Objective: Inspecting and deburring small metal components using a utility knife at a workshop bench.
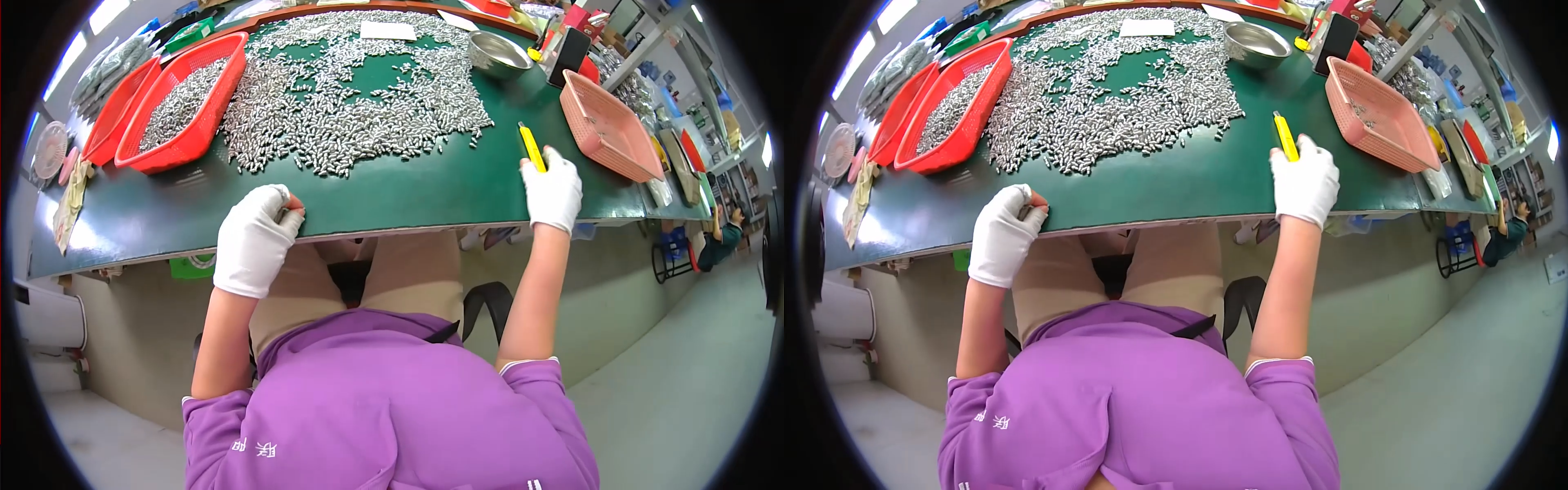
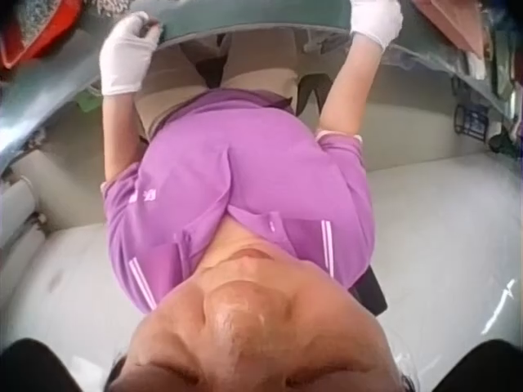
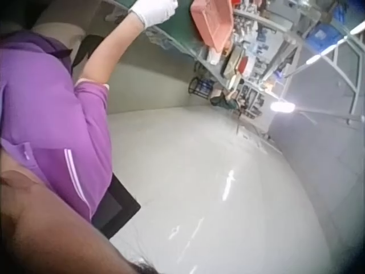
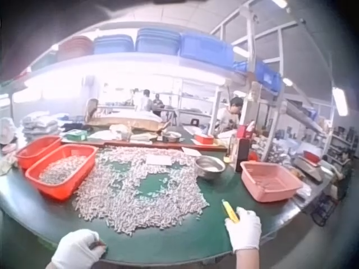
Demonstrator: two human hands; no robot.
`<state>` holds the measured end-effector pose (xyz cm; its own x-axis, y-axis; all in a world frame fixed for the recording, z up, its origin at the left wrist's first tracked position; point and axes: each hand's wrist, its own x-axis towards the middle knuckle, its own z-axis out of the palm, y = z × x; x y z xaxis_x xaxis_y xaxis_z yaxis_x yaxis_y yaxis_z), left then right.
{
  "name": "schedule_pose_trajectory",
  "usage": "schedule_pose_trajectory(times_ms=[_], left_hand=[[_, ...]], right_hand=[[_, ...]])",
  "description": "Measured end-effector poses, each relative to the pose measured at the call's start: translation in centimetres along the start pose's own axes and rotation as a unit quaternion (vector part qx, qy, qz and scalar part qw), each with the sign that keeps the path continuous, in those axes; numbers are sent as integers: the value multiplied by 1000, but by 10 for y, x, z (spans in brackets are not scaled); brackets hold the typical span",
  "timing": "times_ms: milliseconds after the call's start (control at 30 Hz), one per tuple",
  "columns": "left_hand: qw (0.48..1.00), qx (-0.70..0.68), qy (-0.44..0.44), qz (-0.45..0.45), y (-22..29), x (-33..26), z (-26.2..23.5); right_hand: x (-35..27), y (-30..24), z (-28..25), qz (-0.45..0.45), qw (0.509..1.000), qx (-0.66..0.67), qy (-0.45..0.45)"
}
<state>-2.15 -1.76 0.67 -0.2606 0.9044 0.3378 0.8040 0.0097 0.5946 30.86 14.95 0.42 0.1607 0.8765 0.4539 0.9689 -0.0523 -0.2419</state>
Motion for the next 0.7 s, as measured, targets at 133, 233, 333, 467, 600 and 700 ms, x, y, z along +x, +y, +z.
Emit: schedule_pose_trajectory(times_ms=[133, 233, 333, 467, 600, 700], left_hand=[[999, -11, -26, -16, 3, 3, -5], [998, -9, -54, -37, 5, 2, -8], [997, -9, -65, -40, 8, 2, -9], [996, -38, -68, -47, 2, 1, -6], [998, -6, -52, -40, 6, 1, -6], [999, -4, -45, -15, 7, 1, -4]], right_hand=[[14, 8, 2, 19, 1000, 23, -9], [7, 9, 6, 11, 994, 98, 42], [-19, -9, -4, 37, 892, 451, -26], [-73, -55, -32, -69, 733, 641, -218], [-111, -83, -37, -90, 720, 567, -391], [-128, -92, -37, -232, 817, 413, -329]])
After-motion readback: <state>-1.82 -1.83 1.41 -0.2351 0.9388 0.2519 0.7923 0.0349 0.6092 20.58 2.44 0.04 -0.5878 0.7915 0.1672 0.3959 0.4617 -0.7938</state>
